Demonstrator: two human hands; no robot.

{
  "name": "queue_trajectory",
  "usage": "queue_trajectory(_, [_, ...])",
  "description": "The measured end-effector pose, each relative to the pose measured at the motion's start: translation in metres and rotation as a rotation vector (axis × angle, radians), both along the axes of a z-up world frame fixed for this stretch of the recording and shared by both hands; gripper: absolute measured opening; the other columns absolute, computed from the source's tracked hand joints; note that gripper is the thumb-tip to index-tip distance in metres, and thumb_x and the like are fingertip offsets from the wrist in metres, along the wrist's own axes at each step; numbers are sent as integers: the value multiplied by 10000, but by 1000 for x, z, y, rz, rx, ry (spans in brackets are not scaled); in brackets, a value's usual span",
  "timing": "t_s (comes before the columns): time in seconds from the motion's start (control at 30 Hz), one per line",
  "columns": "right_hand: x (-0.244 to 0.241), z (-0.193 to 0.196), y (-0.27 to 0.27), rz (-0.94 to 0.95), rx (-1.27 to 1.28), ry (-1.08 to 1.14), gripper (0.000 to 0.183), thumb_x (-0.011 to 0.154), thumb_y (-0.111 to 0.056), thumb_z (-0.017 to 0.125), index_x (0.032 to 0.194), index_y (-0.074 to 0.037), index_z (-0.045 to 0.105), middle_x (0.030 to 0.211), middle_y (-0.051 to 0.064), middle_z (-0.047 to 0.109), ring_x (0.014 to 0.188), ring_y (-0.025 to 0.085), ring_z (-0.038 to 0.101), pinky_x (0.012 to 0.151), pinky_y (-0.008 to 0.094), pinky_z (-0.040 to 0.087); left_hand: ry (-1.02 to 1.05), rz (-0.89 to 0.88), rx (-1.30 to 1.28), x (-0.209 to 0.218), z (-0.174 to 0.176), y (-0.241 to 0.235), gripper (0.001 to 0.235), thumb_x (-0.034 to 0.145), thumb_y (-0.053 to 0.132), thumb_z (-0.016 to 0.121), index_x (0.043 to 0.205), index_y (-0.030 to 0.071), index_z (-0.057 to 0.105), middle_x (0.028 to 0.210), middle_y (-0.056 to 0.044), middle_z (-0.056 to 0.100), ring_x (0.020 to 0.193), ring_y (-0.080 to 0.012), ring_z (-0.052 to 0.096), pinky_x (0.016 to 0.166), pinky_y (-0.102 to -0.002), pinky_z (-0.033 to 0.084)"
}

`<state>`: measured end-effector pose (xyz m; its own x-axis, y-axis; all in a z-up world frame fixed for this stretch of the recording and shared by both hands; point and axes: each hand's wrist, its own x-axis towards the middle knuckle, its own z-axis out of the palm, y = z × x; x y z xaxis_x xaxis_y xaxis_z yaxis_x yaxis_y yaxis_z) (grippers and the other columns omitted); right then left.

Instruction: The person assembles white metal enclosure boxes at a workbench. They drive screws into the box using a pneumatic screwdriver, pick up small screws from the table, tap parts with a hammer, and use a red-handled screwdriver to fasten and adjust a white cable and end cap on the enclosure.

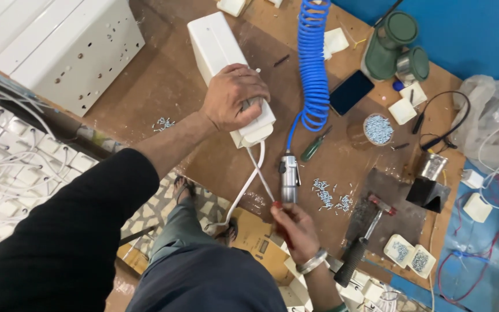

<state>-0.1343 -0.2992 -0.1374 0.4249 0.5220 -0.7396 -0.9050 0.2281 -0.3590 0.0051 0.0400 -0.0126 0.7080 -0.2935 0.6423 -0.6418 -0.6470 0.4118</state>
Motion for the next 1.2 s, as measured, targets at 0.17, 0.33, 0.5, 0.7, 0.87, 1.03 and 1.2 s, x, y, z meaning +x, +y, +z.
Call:
queue_trajectory(0.17, [3, 25, 15, -70, -328, -242, 376, 979, -345, 670, 1038, 26, 659, 753, 80, 643, 429, 107, 434, 348, 257, 281, 16, 35, -23, 3, 0, 0, 237, 804, 266, 626, 959, 133, 747, 1069, -27, 752, 1123, -280, 683, 1090, -471, 464])
queue_trajectory(0.33, [-8, -4, 3, 6, 32, -207, 342, 960, -306, 747, 1102, -1, 688, 774, 34, 624, 494, 74, 506, 415, 226, 367, 14, 32, -7, 0, 1, 2, 228, 817, 260, 639, 971, 126, 740, 1076, -40, 746, 1140, -284, 672, 1099, -469, 456])
queue_trajectory(0.5, [-2, -10, 0, 40, -628, -773, 372, 1035, -343, 714, 1110, 14, 787, 722, 43, 578, 498, 58, 423, 421, 222, 314, 59, 40, -9, 2, 3, 1, 249, 788, 249, 616, 966, 129, 743, 1061, -43, 745, 1106, -275, 678, 1095, -466, 456])
queue_trajectory(0.7, [-5, 12, 9, 6, -152, -94, 386, 998, -399, 576, 1058, -18, 573, 813, 26, 633, 498, 75, 456, 366, 212, 268, 11, 19, -3, 3, 0, 0, 231, 841, 260, 629, 989, 119, 737, 1083, -48, 740, 1150, -292, 663, 1105, -470, 445])
queue_trajectory(0.87, [13, 13, 7, 64, 93, 5, 479, 1004, -502, 533, 1072, -37, 624, 715, -16, 566, 411, 48, 383, 332, 194, 280, 42, 26, -17, 5, -1, 0, 241, 823, 268, 624, 977, 123, 740, 1087, -51, 743, 1120, -275, 678, 1108, -471, 446])
queue_trajectory(1.03, [4, 24, 18, 72, 75, -54, 433, 993, -473, 597, 1033, -42, 607, 653, 16, 575, 408, 84, 441, 334, 222, 311, 20, 28, -7, 3, -1, 0, 236, 817, 263, 629, 969, 122, 743, 1078, -51, 745, 1127, -280, 671, 1104, -465, 450])
queue_trajectory(1.2, [-16, 34, 49, -9, -680, -1013, 300, 923, -284, 809, 1000, 4, 780, 750, 49, 729, 612, 56, 612, 519, 221, 480, 39, 60, 3, -2, 3, 2, 220, 798, 263, 636, 937, 135, 749, 1053, -29, 758, 1106, -259, 671, 1087, -453, 456])
